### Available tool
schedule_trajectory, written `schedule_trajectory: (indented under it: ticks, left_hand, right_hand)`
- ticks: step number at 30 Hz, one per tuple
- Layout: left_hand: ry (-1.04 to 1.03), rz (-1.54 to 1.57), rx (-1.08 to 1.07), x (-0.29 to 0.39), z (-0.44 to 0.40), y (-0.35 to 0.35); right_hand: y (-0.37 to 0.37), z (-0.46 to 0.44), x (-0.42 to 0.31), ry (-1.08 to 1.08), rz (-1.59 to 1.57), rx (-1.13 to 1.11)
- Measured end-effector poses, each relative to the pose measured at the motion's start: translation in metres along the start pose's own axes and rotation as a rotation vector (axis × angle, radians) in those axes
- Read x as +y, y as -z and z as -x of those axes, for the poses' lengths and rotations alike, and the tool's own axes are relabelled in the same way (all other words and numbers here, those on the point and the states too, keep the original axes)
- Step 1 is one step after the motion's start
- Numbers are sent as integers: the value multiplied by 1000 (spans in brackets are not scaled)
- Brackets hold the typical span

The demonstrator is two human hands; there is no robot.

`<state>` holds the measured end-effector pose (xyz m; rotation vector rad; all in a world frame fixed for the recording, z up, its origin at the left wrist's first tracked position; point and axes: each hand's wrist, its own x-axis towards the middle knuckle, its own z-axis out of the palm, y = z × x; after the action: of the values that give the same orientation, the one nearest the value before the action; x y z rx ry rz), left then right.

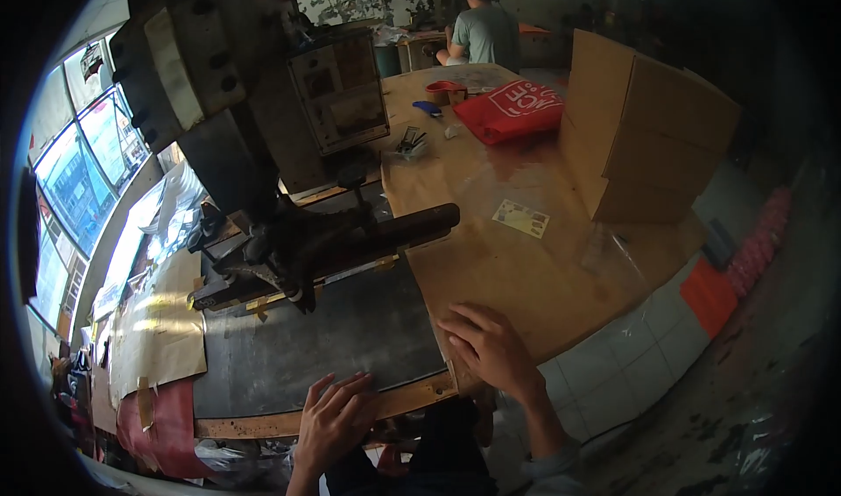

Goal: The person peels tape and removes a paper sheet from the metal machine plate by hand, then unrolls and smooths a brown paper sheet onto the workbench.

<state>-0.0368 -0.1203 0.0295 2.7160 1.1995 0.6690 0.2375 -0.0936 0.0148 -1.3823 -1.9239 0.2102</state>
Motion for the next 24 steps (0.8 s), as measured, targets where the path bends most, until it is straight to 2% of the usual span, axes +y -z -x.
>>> schedule_trajectory:
  ticks: [3, 10, 13, 24]
  left_hand:
    - [-53, -14, -62, 7, -19, -10]
    - [-84, -4, -241, 43, -69, -30]
    - [-135, -151, -262, 47, -72, -35]
    - [-177, -266, -311, 47, -74, -37]
  right_hand:
    - [21, 14, 19, -49, 11, 2]
    - [67, 20, 83, -247, 209, 253]
    - [66, 21, 81, -251, 189, 292]
    - [67, 19, 80, -270, 178, 296]
